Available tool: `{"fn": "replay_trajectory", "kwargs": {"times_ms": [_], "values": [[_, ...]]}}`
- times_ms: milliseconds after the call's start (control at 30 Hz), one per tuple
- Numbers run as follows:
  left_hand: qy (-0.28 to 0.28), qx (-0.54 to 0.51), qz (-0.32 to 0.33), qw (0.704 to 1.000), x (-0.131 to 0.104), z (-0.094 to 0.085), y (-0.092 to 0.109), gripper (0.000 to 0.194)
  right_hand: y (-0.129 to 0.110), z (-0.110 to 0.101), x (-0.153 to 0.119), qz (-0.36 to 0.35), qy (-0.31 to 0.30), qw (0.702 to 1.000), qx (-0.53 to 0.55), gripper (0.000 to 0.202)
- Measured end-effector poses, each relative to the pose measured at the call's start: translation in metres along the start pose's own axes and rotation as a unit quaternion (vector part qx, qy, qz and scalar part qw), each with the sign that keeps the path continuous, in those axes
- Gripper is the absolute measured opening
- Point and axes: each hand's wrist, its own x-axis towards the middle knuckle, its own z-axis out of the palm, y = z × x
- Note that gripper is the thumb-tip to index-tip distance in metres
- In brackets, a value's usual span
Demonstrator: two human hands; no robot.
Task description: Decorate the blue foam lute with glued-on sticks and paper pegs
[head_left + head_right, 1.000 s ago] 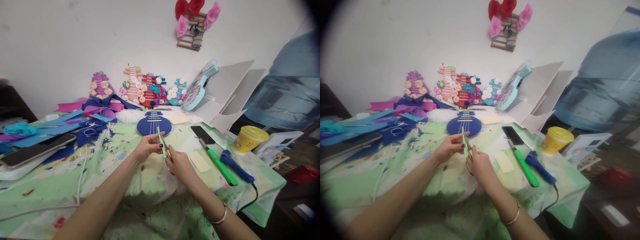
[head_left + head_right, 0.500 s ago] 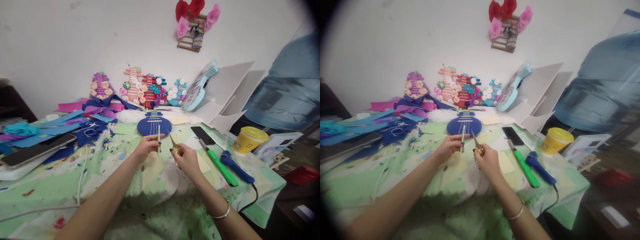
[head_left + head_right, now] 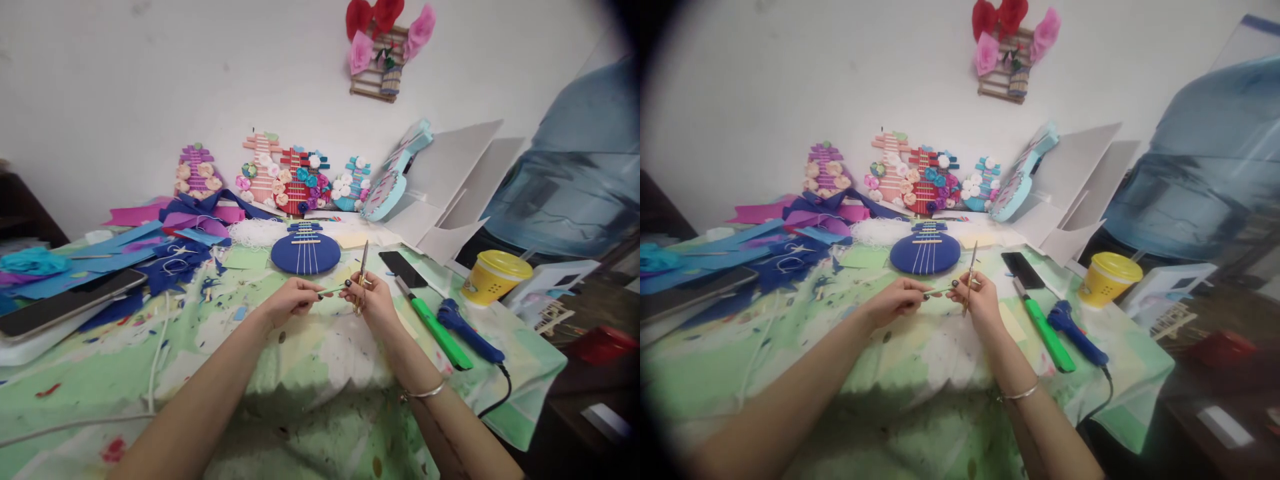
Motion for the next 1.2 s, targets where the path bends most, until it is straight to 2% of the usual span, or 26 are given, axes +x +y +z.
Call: {"fn": "replay_trajectory", "kwargs": {"times_ms": [233, 400, 533, 667, 800, 1033, 1100, 1200], "values": [[0.116, -0.088, 0.036, 0.989, 0.006, -0.007, -0.003, 0.03, 0.005, -0.002, -0.001, -0.027, 0.015, 0.999, 0.012, 0.035], [0.184, -0.143, 0.051, 0.971, 0.01, -0.007, -0.009, 0.028, 0.006, 0.0, -0.001, -0.077, 0.01, 0.995, -0.06, 0.034], [0.192, -0.193, 0.06, 0.96, 0.014, -0.006, -0.015, 0.014, 0.009, 0.005, -0.004, -0.107, -0.009, 0.985, -0.133, 0.029], [0.187, -0.193, 0.079, 0.96, 0.016, -0.008, -0.017, 0.017, 0.011, 0.008, -0.009, -0.128, -0.034, 0.964, -0.23, 0.019], [0.195, -0.147, 0.107, 0.964, 0.014, -0.012, -0.012, 0.025, 0.008, 0.002, -0.015, -0.179, -0.019, 0.909, -0.376, 0.02], [0.21, -0.123, 0.163, 0.956, 0.004, -0.023, 0.002, 0.028, 0.001, -0.001, -0.025, -0.224, -0.044, 0.753, -0.617, 0.026], [0.211, -0.135, 0.169, 0.953, 0.003, -0.024, 0.003, 0.027, 0.003, 0.001, -0.026, -0.231, -0.029, 0.723, -0.65, 0.028], [0.206, -0.144, 0.174, 0.952, 0.003, -0.022, 0.003, 0.026, 0.007, 0.003, -0.027, -0.245, -0.018, 0.695, -0.675, 0.032]]}}
